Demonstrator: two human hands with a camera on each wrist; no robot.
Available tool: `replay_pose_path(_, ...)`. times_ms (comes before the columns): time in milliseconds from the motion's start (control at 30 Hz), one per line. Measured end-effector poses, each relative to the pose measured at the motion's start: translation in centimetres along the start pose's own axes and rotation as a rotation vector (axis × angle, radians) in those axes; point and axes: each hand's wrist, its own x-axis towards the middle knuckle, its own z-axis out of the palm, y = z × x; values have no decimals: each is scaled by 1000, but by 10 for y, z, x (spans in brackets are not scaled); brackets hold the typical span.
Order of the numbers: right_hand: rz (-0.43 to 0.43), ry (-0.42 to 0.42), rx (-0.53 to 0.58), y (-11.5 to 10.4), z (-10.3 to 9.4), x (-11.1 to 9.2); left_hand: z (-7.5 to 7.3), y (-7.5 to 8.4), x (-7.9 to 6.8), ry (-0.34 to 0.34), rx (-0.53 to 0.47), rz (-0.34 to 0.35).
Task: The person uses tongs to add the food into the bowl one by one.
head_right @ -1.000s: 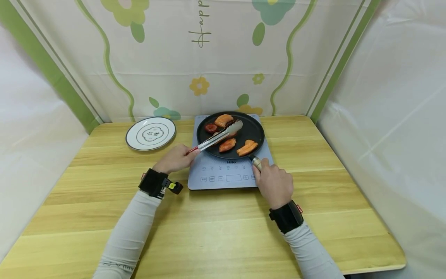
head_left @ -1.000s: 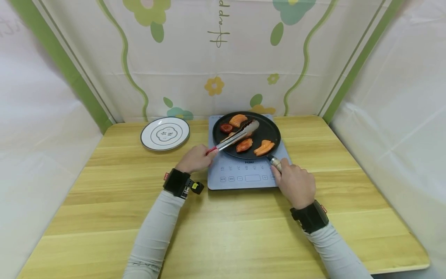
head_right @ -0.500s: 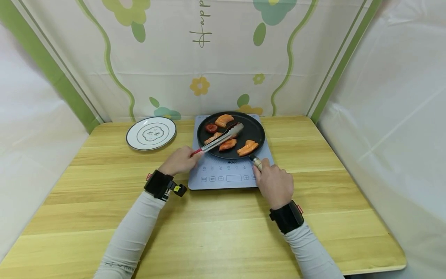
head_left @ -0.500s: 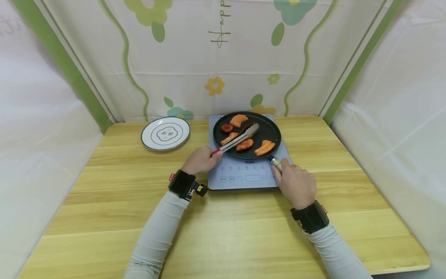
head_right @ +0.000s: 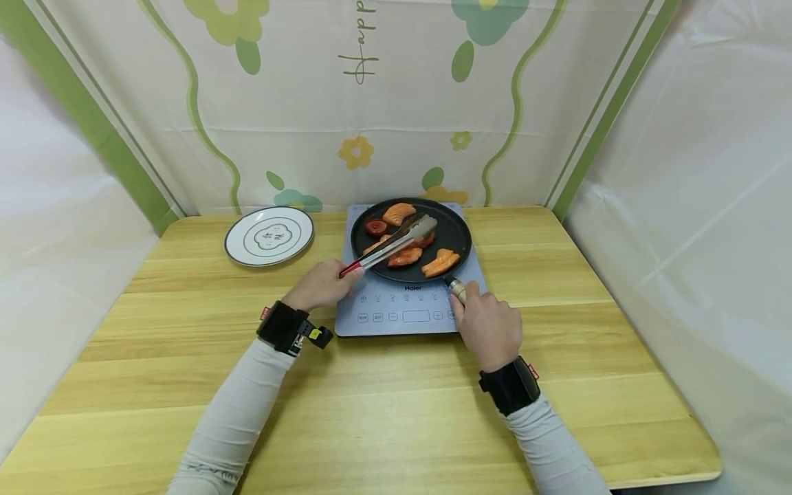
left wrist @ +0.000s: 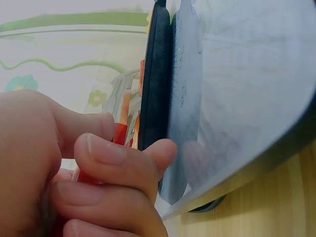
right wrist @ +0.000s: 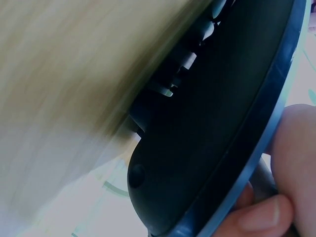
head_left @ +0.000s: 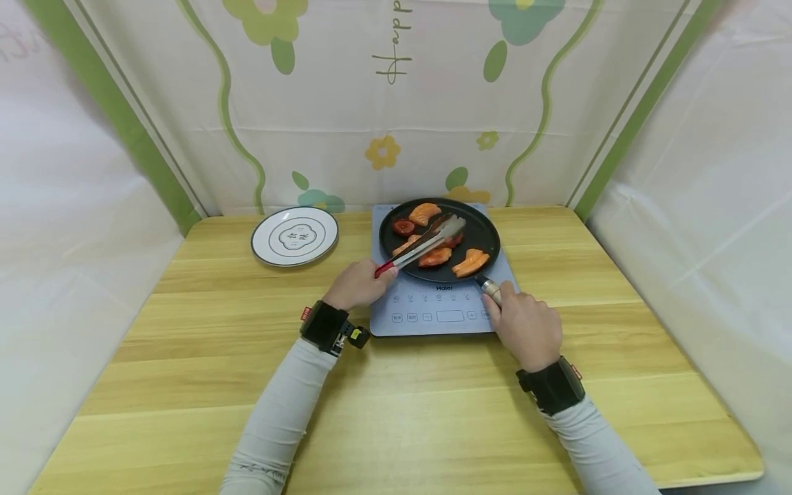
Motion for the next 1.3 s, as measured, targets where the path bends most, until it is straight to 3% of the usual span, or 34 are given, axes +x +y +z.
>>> replay_pose_path(433,-10,34,3,0,0,-1,-12,-5,-2,32,-20,19)
replay_pose_path(1300,-4,19,7,-1,-1,-1,-41,-16,-12,38,-97,54)
